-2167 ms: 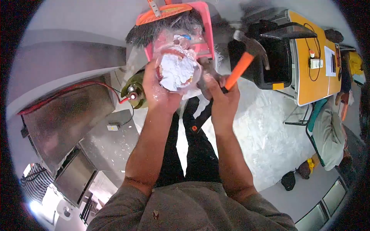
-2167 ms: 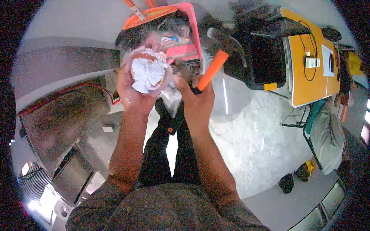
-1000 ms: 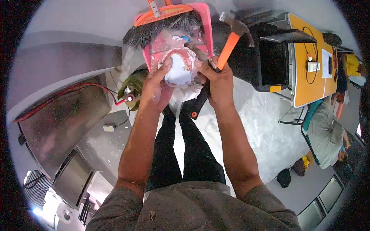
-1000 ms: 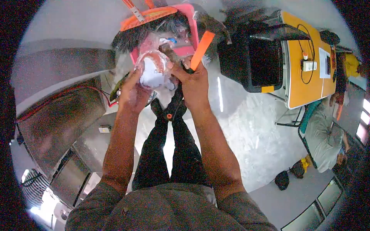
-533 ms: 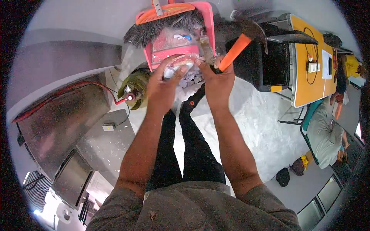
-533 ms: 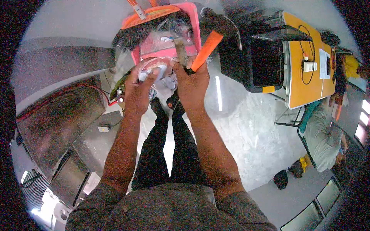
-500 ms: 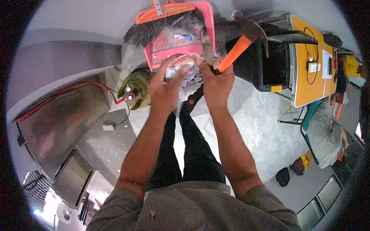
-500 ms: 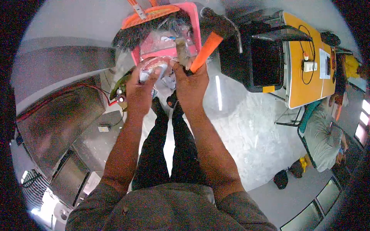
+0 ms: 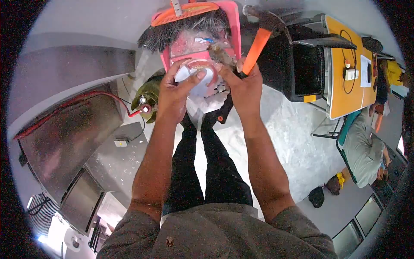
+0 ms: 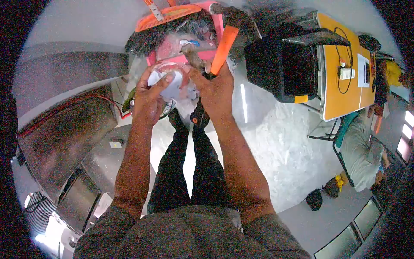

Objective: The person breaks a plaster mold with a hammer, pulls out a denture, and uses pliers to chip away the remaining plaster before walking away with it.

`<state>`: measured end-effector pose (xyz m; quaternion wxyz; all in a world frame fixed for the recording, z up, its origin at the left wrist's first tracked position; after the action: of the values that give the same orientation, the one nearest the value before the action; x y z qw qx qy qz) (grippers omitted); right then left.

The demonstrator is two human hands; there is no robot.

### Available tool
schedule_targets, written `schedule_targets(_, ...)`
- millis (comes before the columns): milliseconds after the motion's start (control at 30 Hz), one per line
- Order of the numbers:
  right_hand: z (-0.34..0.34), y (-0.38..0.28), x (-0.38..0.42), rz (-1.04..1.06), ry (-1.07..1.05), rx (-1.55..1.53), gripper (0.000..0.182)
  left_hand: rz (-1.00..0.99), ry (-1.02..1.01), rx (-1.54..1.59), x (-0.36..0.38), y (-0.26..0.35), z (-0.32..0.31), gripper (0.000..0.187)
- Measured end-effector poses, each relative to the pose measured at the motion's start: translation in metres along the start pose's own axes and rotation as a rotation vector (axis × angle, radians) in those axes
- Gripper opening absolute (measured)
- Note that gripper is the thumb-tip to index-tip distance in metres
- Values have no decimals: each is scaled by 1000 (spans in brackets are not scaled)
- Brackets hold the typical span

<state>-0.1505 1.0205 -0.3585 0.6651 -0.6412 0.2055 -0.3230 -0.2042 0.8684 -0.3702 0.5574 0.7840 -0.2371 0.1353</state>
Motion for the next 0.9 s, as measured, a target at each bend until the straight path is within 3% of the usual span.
schedule_targets(133,-3,-2,0,-221,-82,-102,29,24,5,148,-1,-4,5,35)
schedule_targets(200,-6,-4,3,-278,-111,-164,28,211,-60,281,1,-2,5,38)
schedule_targets(267,-10,-6,11,-520,-128,-495,29,311,-157,359,-4,-6,17,42)
schedule_targets(333,-8,6,15,-514,-106,-504,29,405,-257,434,-1,0,8,46)
schedule_targets(400,-9,10,16,-515,-85,-518,29,199,-62,18,4,8,6,51)
schedule_targets(433,-8,6,15,-475,-91,-461,29,199,-57,15,3,7,10,51)
schedule_targets(500,-1,8,12,-441,-91,-398,30,182,-172,-172,3,3,15,55)
schedule_targets(567,5,11,3,-311,-165,-68,30,199,-183,-235,4,5,16,56)
schedule_targets(633,-2,-2,1,-247,-161,-167,30,174,-217,-344,4,9,14,55)
schedule_targets(767,-3,-2,-1,-265,-277,-29,27,142,-251,-507,9,24,8,51)
schedule_targets(833,-4,-1,0,-235,-297,-1,27,-69,-340,-683,15,35,1,43)
schedule_targets(900,-4,1,0,-258,-245,27,27,-97,-330,-683,12,35,2,43)
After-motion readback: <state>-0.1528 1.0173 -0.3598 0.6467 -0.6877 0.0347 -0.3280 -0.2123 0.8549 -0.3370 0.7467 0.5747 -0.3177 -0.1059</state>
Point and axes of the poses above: each hand's wrist, its own x-axis away from the middle knuckle, its own z-axis out of the back of the hand, y = z × x, the point moved 3 cm from there along -x, towards the middle knuckle, and after that the axes turned 6 degrees about y, right-handed, at the moved point
